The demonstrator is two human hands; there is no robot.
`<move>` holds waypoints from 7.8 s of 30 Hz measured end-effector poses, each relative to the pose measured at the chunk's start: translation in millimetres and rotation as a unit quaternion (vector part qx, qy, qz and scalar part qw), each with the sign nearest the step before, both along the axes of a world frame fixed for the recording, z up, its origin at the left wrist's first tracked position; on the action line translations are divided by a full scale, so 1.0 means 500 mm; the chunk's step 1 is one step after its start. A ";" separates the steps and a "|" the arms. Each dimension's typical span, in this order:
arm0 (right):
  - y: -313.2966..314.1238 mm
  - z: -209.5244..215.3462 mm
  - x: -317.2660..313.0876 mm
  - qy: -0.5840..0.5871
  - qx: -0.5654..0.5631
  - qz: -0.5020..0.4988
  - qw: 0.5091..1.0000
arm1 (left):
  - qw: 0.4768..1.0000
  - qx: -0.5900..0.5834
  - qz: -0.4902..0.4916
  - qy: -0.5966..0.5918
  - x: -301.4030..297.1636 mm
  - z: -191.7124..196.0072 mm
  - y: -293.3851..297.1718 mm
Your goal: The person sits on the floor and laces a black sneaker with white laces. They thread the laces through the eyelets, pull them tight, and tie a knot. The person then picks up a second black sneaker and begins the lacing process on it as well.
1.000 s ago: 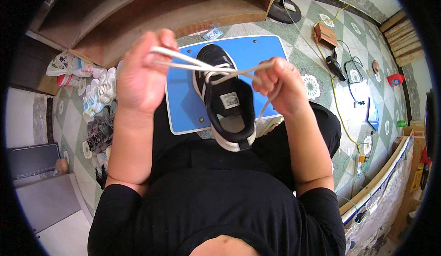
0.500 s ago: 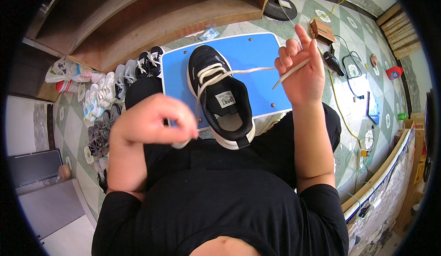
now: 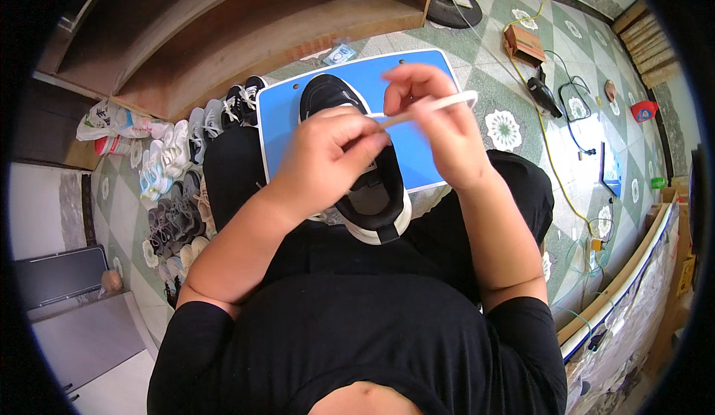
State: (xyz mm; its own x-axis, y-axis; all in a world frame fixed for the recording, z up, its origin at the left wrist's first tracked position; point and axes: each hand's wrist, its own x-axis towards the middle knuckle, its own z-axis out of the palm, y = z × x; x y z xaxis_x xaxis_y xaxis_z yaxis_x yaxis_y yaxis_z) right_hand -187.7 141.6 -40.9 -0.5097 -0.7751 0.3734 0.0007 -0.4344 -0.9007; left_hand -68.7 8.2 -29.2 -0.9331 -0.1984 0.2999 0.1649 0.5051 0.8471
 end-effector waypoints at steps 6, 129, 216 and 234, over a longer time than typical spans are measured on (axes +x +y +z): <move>-0.007 -0.012 -0.024 0.019 0.131 -0.051 0.990 | 0.978 -0.193 0.080 0.013 -0.009 -0.014 -0.014; -0.024 -0.010 0.024 0.383 0.439 -0.133 0.802 | 0.963 -0.236 -0.035 -0.126 0.011 0.025 -0.067; -0.061 0.003 0.080 0.342 0.113 -0.006 0.933 | 0.894 0.424 0.035 0.141 0.125 -0.054 -0.038; -0.090 -0.013 0.065 0.438 0.193 -0.098 0.873 | 0.931 0.346 0.080 0.079 0.125 -0.120 -0.101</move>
